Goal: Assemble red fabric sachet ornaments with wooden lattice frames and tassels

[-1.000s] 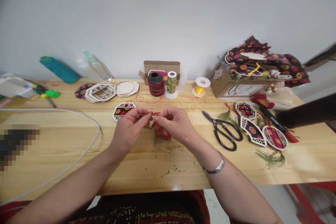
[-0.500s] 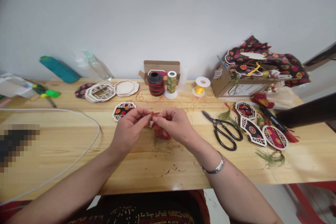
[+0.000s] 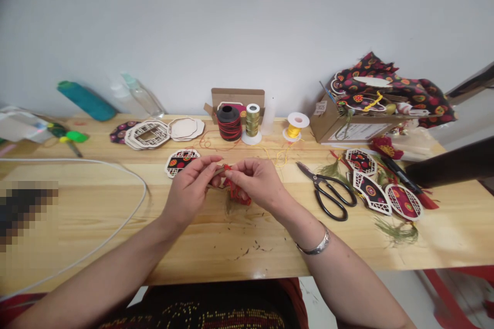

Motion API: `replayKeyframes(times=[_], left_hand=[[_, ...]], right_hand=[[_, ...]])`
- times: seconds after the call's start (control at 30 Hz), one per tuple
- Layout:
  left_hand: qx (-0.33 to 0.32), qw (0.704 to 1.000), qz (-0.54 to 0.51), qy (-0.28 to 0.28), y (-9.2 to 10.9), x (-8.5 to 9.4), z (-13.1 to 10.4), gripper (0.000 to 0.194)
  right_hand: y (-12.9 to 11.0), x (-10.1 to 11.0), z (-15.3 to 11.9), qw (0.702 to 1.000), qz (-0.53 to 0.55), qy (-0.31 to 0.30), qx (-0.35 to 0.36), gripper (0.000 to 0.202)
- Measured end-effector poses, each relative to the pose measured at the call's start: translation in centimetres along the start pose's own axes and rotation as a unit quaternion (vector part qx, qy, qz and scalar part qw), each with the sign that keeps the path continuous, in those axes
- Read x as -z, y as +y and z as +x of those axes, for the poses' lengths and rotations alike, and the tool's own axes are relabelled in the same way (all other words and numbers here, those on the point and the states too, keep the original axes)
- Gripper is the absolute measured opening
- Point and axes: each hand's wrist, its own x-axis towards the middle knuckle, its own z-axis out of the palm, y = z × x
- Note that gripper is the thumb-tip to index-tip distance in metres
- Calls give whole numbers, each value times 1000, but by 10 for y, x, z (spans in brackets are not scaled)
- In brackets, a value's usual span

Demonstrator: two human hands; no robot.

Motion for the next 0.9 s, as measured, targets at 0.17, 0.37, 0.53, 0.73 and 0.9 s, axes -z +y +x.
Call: replayKeyframes(times=[0.17,0.37,0.53,0.73,0.9], left_hand=[[-14,998,56,1,3,1,-1,26],[-13,999,49,1,2,0,-2,28],[-7,999,33,-6,3,0,-3,25],[5,1000,-14,-19,1,1,-2,20],[47,995,-82,-32,3,0,-2,20]], right_hand=[[-1,0,0,1000,8,16,-8,24],[-3,-1,1,999,4,42,-10,25],[-2,-2,0,999,-21,46,-3,25],[-2,-2,0,998,-46,50,8,21],[-3,-1,-1,998,-43,39,13,18]])
